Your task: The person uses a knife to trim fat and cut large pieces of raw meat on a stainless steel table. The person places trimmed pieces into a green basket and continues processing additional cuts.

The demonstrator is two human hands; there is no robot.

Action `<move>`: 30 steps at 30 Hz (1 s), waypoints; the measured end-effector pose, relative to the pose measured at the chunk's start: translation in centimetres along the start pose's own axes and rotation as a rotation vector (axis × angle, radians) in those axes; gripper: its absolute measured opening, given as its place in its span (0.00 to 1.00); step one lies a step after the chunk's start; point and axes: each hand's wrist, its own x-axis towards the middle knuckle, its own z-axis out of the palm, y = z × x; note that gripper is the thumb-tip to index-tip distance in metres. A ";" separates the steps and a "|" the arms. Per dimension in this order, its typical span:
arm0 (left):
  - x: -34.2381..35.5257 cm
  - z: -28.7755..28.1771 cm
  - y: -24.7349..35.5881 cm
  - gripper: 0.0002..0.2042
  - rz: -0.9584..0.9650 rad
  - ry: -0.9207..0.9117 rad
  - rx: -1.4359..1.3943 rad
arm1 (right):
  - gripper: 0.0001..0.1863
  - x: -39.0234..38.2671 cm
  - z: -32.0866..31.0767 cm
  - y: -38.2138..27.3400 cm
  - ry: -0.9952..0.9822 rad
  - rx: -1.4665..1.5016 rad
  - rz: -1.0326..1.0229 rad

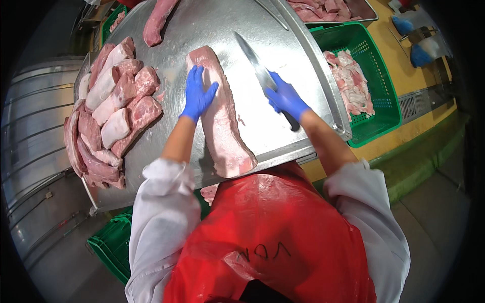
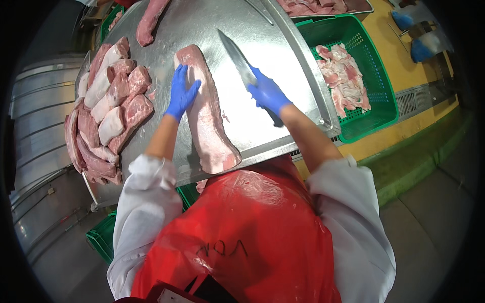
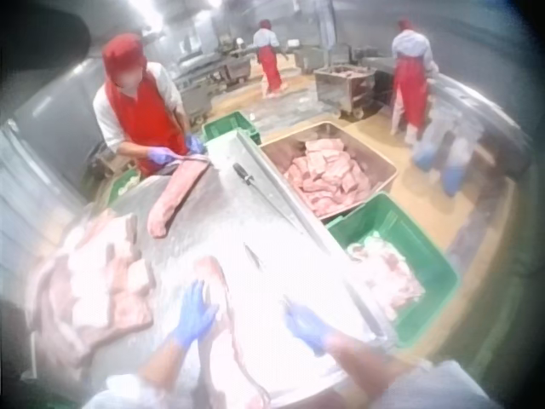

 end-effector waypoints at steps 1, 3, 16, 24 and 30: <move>0.7 0.9 -0.9 0.37 -0.010 0.015 0.071 | 0.37 3.0 1.3 -1.4 -0.005 -0.027 -0.004; 0.9 3.0 -2.3 0.37 -0.023 0.032 0.202 | 0.40 8.4 3.2 -4.0 -0.039 -0.055 0.041; 0.1 2.5 -3.4 0.39 0.021 -0.014 0.041 | 0.42 11.1 6.1 -4.7 -0.243 -0.259 0.119; 0.8 2.9 -3.0 0.39 -0.056 0.061 0.055 | 0.42 14.7 8.3 -5.5 -0.256 -0.448 0.000; 1.2 3.2 -2.9 0.38 -0.130 0.089 0.110 | 0.40 9.3 9.4 -3.3 -0.170 -0.549 -0.048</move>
